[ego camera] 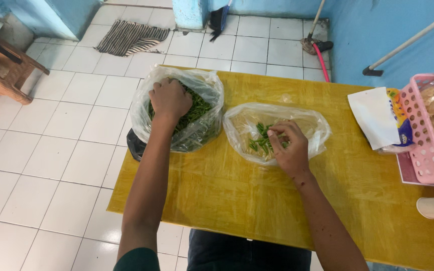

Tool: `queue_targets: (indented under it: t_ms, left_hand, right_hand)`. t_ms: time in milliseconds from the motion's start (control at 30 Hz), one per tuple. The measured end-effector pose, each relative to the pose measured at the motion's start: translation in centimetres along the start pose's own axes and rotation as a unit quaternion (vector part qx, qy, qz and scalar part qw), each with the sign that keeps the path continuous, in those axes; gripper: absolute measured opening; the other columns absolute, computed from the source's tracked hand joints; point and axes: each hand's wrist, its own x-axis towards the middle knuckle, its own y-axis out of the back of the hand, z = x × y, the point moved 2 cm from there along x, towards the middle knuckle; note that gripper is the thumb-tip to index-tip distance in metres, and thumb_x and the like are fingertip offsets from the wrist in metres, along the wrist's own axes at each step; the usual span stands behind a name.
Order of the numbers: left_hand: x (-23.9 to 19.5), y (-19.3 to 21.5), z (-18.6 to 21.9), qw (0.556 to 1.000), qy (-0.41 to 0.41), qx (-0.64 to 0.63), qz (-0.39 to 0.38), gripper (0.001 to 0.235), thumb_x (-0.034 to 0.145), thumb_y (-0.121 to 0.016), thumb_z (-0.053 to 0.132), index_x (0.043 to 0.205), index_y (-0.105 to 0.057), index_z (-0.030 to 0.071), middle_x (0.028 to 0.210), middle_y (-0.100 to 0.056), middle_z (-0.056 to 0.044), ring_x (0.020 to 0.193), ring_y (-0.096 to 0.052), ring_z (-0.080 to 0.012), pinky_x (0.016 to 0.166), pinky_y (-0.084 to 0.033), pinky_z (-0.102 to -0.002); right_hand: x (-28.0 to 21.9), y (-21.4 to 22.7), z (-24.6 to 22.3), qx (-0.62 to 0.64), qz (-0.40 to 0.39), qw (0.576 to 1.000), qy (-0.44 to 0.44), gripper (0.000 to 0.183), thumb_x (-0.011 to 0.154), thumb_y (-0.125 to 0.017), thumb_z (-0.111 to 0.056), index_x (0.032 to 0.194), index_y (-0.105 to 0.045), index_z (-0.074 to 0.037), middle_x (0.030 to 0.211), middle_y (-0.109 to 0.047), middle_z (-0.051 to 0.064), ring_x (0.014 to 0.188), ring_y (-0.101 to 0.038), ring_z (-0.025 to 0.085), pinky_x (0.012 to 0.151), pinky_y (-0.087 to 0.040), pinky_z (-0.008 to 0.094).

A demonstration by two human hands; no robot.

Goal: The person picks green chilies from a large plastic bag and pulls off the stems by hand, placing the stems into a smaller plastic bag on a table.

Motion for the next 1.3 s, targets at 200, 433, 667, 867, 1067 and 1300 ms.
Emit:
queue_targets:
  t_ms: [200,433,667,867,1067,1300]
  left_hand:
    - [-1.4,1.5,-0.3,0.996,0.028,0.016,0.08,0.035,0.084,-0.072,0.027,0.107,-0.07,0.002,0.113,-0.068,-0.018,0.109,-0.06,-0.0404,0.094,-0.04,-0.057]
    - [-3.6,4.4,1.1,0.99,0.02,-0.037,0.134,0.016,0.094,-0.064,0.017,0.106,-0.073,0.011,0.1,-0.075,-0.01,0.093,-0.067,-0.0346,0.089,-0.039,-0.054]
    - [-7.9,5.1,5.9,0.817,-0.046,-0.574,-0.02,0.014,0.102,-0.062,0.009,0.114,-0.06,0.004,0.106,-0.077,-0.006,0.101,-0.074,-0.0167,0.087,-0.057,-0.032]
    - [-12.1,0.0,11.5,0.756,-0.175,-0.619,-0.118,0.021,0.104,-0.066,0.009,0.122,-0.066,-0.002,0.106,-0.078,-0.013,0.099,-0.074,-0.0157,0.084,-0.058,-0.03]
    - [-13.4,-2.7,12.6,0.789,-0.124,-0.59,-0.118,0.018,0.104,-0.062,0.011,0.117,-0.057,0.0,0.107,-0.08,-0.011,0.095,-0.074,-0.0128,0.082,-0.059,-0.029]
    - [-14.6,-3.6,13.4,0.754,-0.129,-0.638,-0.082,0.015,0.102,-0.065,0.008,0.112,-0.057,0.0,0.101,-0.07,-0.007,0.101,-0.07,-0.0119,0.086,-0.058,-0.03]
  right_hand:
    - [0.1,-0.1,0.0,0.012,-0.002,1.0,-0.008,0.013,0.1,-0.071,-0.015,0.105,-0.073,-0.003,0.115,-0.068,0.011,0.101,-0.069,0.021,0.078,-0.06,0.032]
    - [0.0,0.1,-0.5,0.024,-0.007,0.999,-0.025,0.012,0.1,-0.07,-0.014,0.105,-0.072,-0.003,0.114,-0.068,0.01,0.098,-0.07,0.019,0.076,-0.06,0.031]
    - [0.2,0.1,-0.8,0.028,0.005,1.0,0.0,0.011,0.099,-0.071,-0.012,0.105,-0.072,-0.003,0.113,-0.069,0.01,0.098,-0.069,0.018,0.075,-0.059,0.03]
    - [0.0,0.4,-1.0,0.04,0.003,0.999,0.016,0.013,0.099,-0.072,-0.01,0.109,-0.07,-0.003,0.115,-0.069,0.01,0.098,-0.071,0.019,0.077,-0.06,0.03]
    - [0.1,0.4,-1.4,0.058,-0.029,0.998,0.009,0.022,0.096,-0.073,-0.008,0.117,-0.067,-0.004,0.117,-0.067,0.009,0.1,-0.071,0.019,0.08,-0.06,0.031]
    - [0.0,0.6,-3.0,-0.019,-0.039,0.993,0.106,0.032,0.084,-0.081,-0.005,0.114,-0.068,-0.002,0.118,-0.065,0.014,0.107,-0.068,0.029,0.088,-0.057,0.039]
